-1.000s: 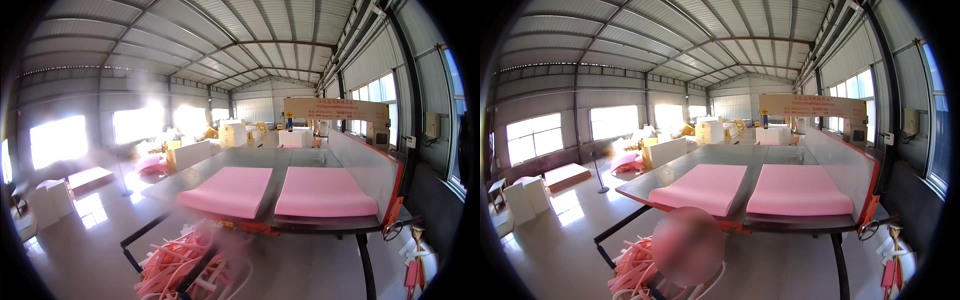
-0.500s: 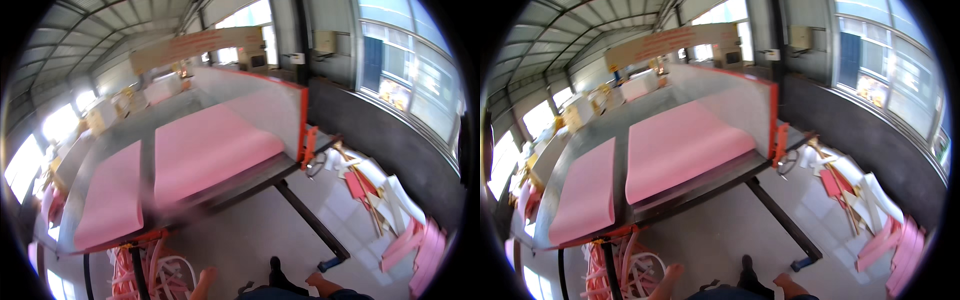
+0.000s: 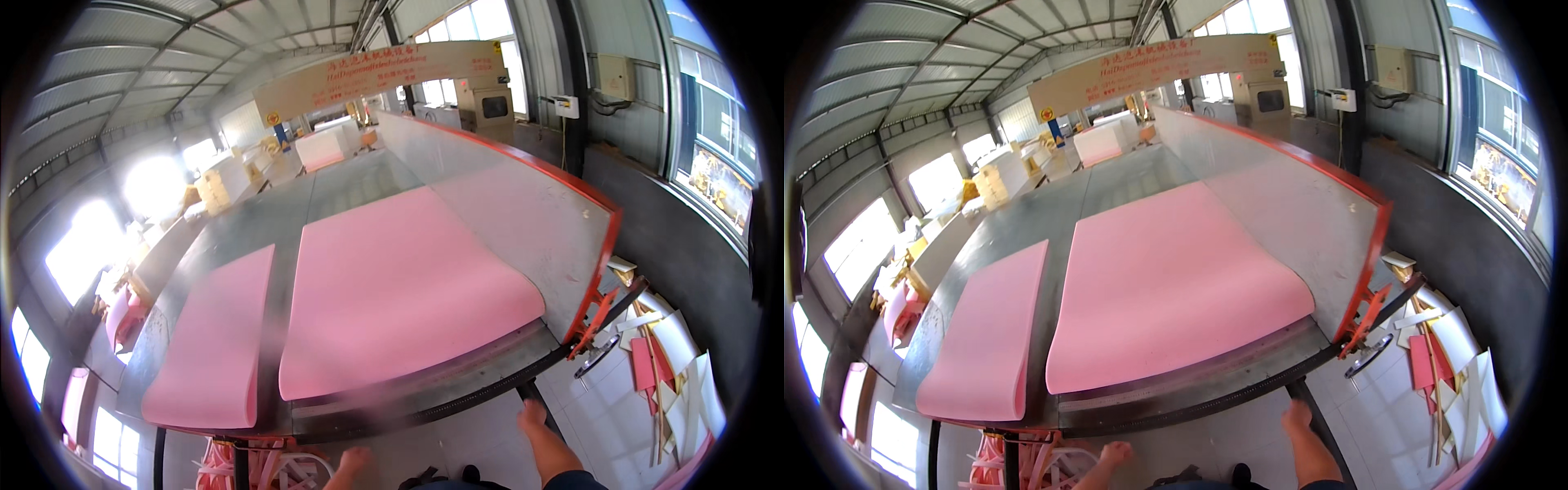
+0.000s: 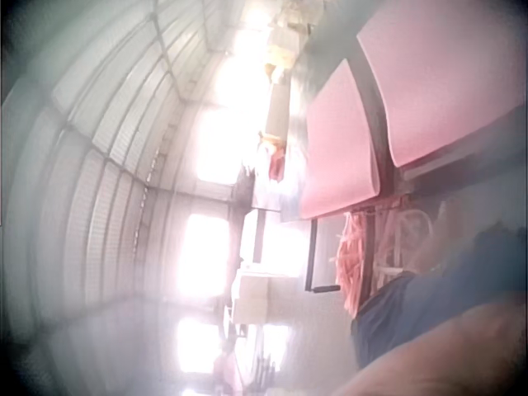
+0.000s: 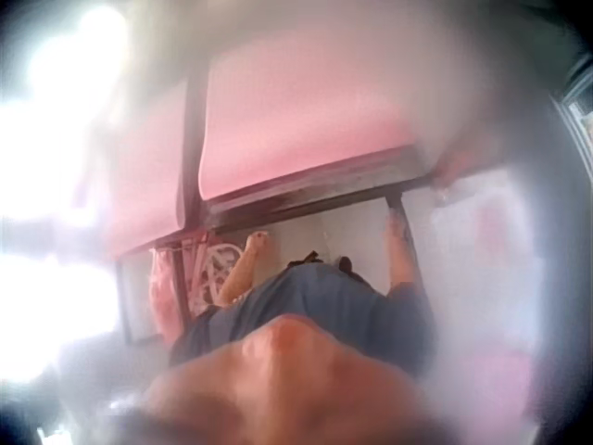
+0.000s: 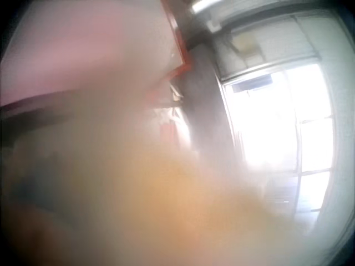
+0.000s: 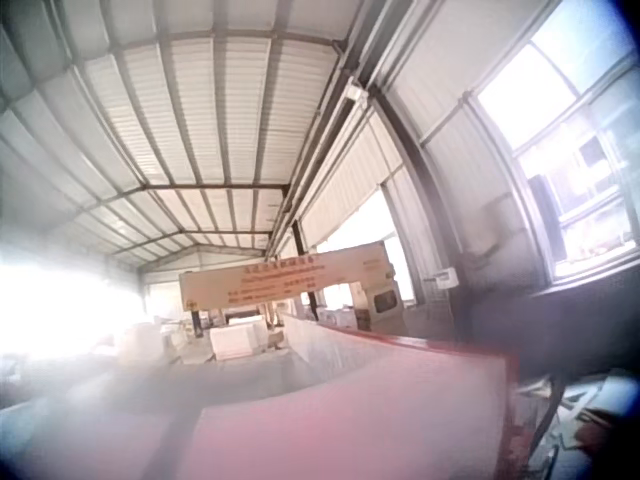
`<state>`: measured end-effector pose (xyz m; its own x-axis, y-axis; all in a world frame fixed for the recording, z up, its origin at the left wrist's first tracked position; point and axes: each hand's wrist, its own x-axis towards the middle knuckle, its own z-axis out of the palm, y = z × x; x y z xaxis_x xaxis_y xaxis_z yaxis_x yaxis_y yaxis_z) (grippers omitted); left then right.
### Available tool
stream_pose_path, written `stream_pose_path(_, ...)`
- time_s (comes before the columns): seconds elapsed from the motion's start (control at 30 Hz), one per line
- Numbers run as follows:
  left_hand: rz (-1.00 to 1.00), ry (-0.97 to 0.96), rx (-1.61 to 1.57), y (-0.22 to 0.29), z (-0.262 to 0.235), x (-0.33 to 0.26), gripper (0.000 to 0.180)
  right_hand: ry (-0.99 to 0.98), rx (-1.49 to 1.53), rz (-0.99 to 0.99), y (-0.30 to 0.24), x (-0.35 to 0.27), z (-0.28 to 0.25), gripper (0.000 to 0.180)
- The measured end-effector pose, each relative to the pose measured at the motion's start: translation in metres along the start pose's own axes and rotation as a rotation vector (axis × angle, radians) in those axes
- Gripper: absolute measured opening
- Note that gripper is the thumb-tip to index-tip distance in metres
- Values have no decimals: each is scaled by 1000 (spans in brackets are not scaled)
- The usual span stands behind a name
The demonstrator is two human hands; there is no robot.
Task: The person measures a pink foam sheet with a tape measure, then uses a hydraulic guillotine cutter to trim and cut the foam into smaller rectangular pieces. The person repeatedly positions the foam, operates the cutter, and removes the cut pieces.
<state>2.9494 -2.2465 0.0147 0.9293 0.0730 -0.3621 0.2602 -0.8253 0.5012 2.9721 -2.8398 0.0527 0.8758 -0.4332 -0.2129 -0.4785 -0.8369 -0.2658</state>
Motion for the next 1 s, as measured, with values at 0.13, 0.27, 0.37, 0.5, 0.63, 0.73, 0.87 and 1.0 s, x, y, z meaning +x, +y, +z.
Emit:
stream_pose_path(0.13,-313,100,-960,44,-62,87,39,386,13,-167,-65,106,-58,59)
stream_pose_path(0.27,-526,394,-1460,31,-105,158,47,399,-54,-305,-130,166,-108,82)
stream_pose_path(0.37,-700,501,-1567,32,-120,196,53,406,-188,-415,-148,203,-121,94)
stream_pose_path(0.5,-761,612,-1606,66,-156,215,52,345,-365,-532,-169,250,-134,98)
stream_pose_path(0.63,-703,764,-1791,62,-145,244,52,231,-381,-591,-146,282,-112,99)
stream_pose_path(0.73,-674,770,-1894,54,-148,235,50,112,-353,-643,-142,286,-89,92)
stream_pose_path(0.87,-481,731,-2002,33,-126,237,47,259,-287,-721,-125,322,-48,67)
stream_pose_path(1.0,-250,944,-1916,12,-169,261,43,54,-127,-625,-177,328,-85,49)
